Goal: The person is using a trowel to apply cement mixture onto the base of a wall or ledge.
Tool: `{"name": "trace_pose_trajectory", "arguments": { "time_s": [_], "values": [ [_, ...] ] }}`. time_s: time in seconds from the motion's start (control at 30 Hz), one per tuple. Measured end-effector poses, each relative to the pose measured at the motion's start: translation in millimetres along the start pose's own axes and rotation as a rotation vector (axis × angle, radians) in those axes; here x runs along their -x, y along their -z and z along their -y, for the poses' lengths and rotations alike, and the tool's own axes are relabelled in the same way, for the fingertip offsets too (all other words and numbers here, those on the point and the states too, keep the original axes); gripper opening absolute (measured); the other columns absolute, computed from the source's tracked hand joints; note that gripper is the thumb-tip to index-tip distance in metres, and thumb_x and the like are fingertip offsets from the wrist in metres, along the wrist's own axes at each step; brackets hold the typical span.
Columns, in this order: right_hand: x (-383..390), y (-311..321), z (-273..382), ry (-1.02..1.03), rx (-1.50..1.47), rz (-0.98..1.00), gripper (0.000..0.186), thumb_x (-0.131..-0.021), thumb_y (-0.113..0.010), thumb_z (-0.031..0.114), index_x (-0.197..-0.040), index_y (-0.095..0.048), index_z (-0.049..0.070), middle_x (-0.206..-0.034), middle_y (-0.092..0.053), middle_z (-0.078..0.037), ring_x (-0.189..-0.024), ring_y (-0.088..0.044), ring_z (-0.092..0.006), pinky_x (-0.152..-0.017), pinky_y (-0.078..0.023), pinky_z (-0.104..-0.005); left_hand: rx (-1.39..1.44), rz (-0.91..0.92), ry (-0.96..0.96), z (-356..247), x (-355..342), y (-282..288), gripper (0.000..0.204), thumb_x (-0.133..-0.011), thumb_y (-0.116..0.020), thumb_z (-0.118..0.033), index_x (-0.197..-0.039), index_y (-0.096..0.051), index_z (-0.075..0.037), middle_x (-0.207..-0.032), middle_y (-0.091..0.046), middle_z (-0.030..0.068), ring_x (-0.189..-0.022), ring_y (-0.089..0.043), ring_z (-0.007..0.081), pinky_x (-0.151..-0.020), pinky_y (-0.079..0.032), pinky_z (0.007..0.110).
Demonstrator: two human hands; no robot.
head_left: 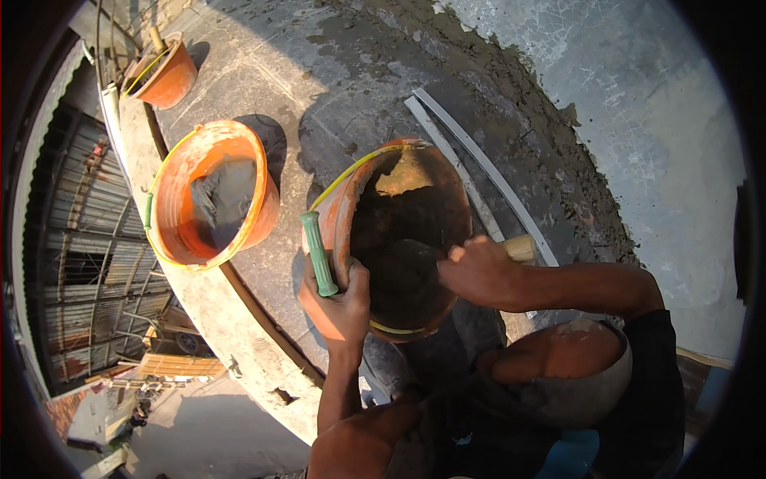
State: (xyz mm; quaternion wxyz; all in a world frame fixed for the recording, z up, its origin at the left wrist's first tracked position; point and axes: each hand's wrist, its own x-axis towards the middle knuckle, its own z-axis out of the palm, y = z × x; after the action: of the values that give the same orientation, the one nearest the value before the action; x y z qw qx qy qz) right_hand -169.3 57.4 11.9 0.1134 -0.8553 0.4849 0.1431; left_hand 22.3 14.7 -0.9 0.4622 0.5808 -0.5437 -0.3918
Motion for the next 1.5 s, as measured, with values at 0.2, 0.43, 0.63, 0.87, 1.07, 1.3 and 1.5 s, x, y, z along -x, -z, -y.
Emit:
{"name": "trace_pose_trajectory", "arguments": {
  "time_s": [0.2,0.43,0.63,0.87,1.07,1.3,1.5],
  "values": [
    [-20.3,-6.9,-33.9,-0.266,0.101,-0.346,0.021,-0.068,-0.057,0.016,-0.081,-0.06,0.001,-0.07,-0.059,-0.011,-0.061,-0.06,-0.023,-0.054,-0.047,-0.0326,-0.072,0.019,-0.06,-2.2,-2.6,1.0,0.016,-0.067,-0.059,-0.005,-0.079,-0.053,0.004,-0.055,-0.047,0.008,-0.048,-0.043,0.0128,-0.048,-0.039,0.029],
    [15.0,-18.7,-8.7,-0.071,0.186,-0.304,0.016,-0.069,-0.057,0.017,-0.072,-0.059,0.002,-0.064,-0.055,-0.008,-0.061,-0.057,-0.0213,-0.053,-0.045,-0.0323,-0.036,0.015,-0.013,-0.2,7.2,6.1,0.013,-0.066,-0.059,-0.004,-0.076,-0.053,0.003,-0.056,-0.048,0.0059,-0.048,-0.043,0.0117,-0.048,-0.038,0.027],
    [30.0,-5.1,-63.5,-0.265,0.098,-0.046,0.017,-0.074,-0.057,0.019,-0.07,-0.06,0.004,-0.066,-0.058,-0.01,-0.068,-0.062,-0.024,-0.057,-0.047,-0.0357,-0.02,0.066,-0.049,-10.2,5.5,-1.9,0.014,-0.066,-0.059,-0.004,-0.077,-0.054,0.003,-0.056,-0.048,0.0056,-0.048,-0.043,0.0116,-0.048,-0.038,0.026],
    [12.0,-34.5,-33.2,-0.205,-0.33,0.069,0.031,-0.072,-0.061,0.031,-0.068,-0.061,0.0,-0.066,-0.06,-0.016,-0.068,-0.061,-0.0316,-0.061,-0.048,-0.0403,-0.069,0.059,-0.022,-1.7,4.6,0.6,0.015,-0.068,-0.061,-0.008,-0.077,-0.054,0.001,-0.06,-0.048,0.0019,-0.052,-0.043,0.0082,-0.05,-0.036,0.023],
    [41.8,-36.4,-35.8,-0.42,-0.459,0.068,0.038,-0.071,-0.058,0.041,-0.072,-0.067,0.005,-0.064,-0.06,-0.018,-0.066,-0.06,-0.0329,-0.063,-0.047,-0.0428,0.027,0.015,0.033,3.5,-5.9,18.1,0.011,-0.068,-0.061,0.0,-0.075,-0.053,-0.001,-0.062,-0.048,-0.0022,-0.055,-0.042,0.0055,-0.052,-0.035,0.021],
    [53.3,-52.6,-35.7,-0.477,-0.529,-0.064,0.037,-0.074,-0.058,0.042,-0.072,-0.067,0.006,-0.054,-0.056,-0.013,-0.057,-0.058,-0.0311,-0.058,-0.045,-0.0413,-0.06,0.033,0.045,0.8,-11.6,16.2,0.011,-0.068,-0.061,-0.001,-0.074,-0.052,-0.001,-0.061,-0.047,-0.0018,-0.055,-0.041,0.0051,-0.052,-0.035,0.021],
    [63.4,-51.0,-30.8,-0.512,-0.536,-0.04,0.036,-0.075,-0.057,0.043,-0.077,-0.067,0.009,-0.058,-0.059,-0.012,-0.061,-0.06,-0.0308,-0.06,-0.047,-0.0409,-0.042,0.069,0.015,7.3,-2.3,9.6,0.015,-0.066,-0.063,-0.005,-0.076,-0.052,0.0,-0.061,-0.047,0.0011,-0.056,-0.042,0.0084,-0.053,-0.037,0.024]
  ]
}}
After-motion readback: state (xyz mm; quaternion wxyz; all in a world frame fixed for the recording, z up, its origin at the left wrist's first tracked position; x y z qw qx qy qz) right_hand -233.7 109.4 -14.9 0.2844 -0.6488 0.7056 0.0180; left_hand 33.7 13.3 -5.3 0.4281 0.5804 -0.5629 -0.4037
